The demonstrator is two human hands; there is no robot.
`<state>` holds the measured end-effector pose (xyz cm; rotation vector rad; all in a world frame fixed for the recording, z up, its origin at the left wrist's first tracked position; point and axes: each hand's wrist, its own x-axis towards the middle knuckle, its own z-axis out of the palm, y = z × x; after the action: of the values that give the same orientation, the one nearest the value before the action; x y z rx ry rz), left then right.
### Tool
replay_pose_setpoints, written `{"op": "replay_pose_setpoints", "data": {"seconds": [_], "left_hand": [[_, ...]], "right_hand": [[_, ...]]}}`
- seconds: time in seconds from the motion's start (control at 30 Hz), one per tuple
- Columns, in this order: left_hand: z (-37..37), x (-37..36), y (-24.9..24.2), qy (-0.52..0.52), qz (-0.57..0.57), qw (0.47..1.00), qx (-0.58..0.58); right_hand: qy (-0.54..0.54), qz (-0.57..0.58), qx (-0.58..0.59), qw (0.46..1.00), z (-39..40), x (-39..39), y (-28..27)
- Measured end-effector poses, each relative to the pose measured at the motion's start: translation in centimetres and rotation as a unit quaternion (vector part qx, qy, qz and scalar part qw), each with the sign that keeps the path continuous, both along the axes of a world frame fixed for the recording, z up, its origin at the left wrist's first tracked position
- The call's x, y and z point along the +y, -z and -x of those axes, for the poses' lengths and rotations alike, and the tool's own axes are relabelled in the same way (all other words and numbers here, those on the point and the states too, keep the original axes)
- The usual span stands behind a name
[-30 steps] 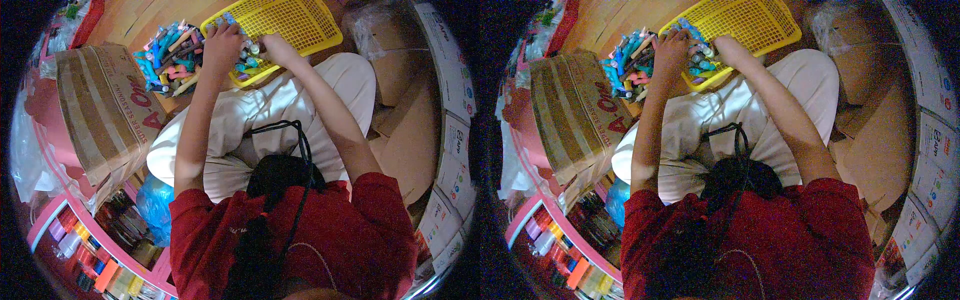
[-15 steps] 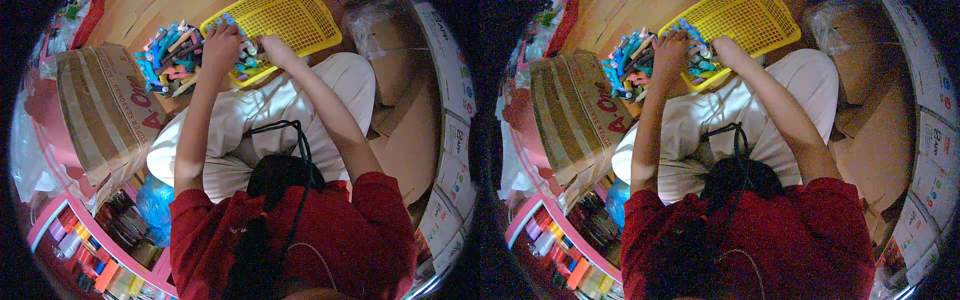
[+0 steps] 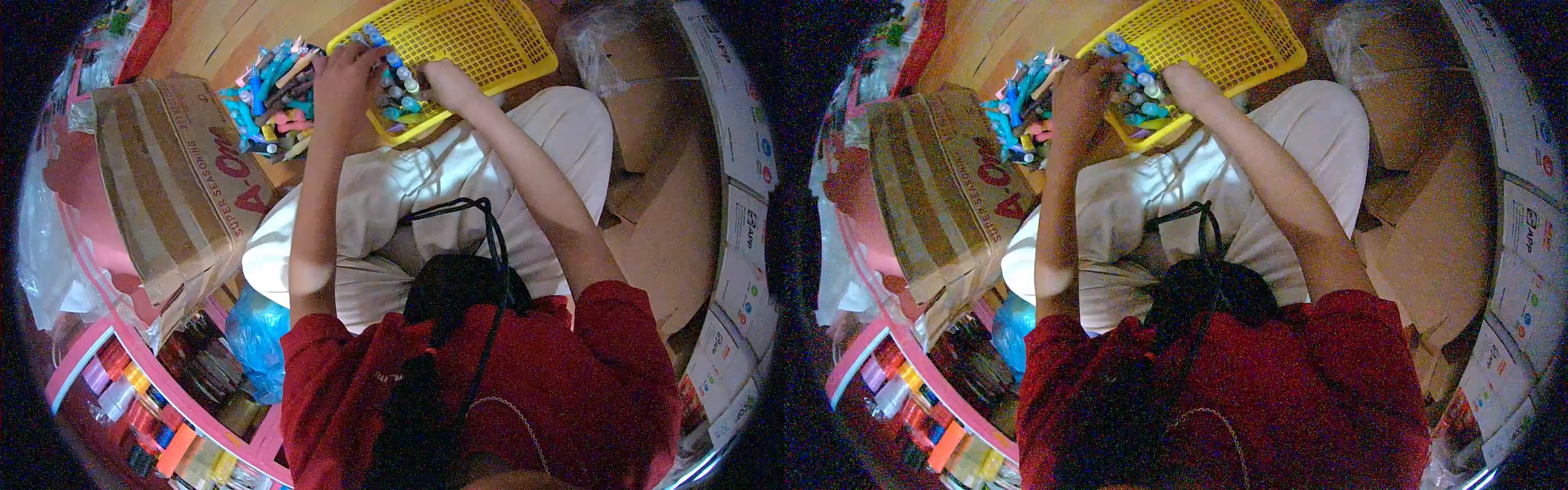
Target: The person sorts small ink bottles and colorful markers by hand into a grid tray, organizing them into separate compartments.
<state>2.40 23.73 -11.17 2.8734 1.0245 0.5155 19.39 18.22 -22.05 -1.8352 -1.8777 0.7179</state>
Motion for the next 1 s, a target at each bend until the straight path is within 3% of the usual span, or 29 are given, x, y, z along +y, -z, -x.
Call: {"op": "replay_pose_setpoints", "data": {"seconds": [0.17, 0.27, 0.3, 0.4, 0.43, 0.53, 0.57, 0.73, 0.83, 0.93, 1.0], "left_hand": [[2.9, 0.4, -0.9, -0.073, -0.010, 0.997, -0.027], [4.9, 0.8, -1.2, -0.121, 0.070, 0.989, -0.057], [5.7, 1.4, -0.7, -0.129, -0.006, 0.991, -0.034], [7.8, 3.3, -0.2, -0.168, -0.029, 0.985, 0.021], [8.3, 4.1, 0.2, -0.155, -0.051, 0.986, 0.031], [8.8, 7.4, 2.0, -0.122, -0.082, 0.988, 0.051], [8.6, 8.1, 2.7, -0.122, -0.082, 0.987, 0.072], [8.2, 9.8, 6.7, -0.153, -0.041, 0.982, 0.107], [9.3, 11.7, 8.9, -0.076, -0.076, 0.983, 0.146], [9.5, 11.2, 7.9, -0.060, -0.065, 0.990, 0.113], [8.4, 8.4, 4.2, -0.113, -0.005, 0.993, -0.028]], "right_hand": [[0.020, 0.059, -0.014, 0.998, 0.3, -0.3, -1.6], [0.005, 0.054, 0.001, 0.999, 0.0, -0.3, -1.4], [0.000, 0.046, -0.008, 0.999, -0.2, -0.4, -1.6], [-0.014, 0.023, -0.032, 0.999, -0.7, -0.8, -2.4], [0.022, -0.014, -0.037, 0.999, -0.8, -0.8, -1.7], [-0.009, 0.029, -0.058, 0.998, -2.5, -0.9, -3.3], [-0.014, -0.005, 0.013, 1.000, -3.2, -1.1, -3.3], [0.018, 0.017, -0.009, 1.000, -4.3, -0.8, -4.1], [0.029, 0.019, 0.003, 0.999, -4.6, -0.7, -4.0], [0.033, 0.005, 0.013, 0.999, -4.5, -0.6, -4.3], [0.043, -0.027, 0.036, 0.998, -4.5, -0.5, -5.2]]}}
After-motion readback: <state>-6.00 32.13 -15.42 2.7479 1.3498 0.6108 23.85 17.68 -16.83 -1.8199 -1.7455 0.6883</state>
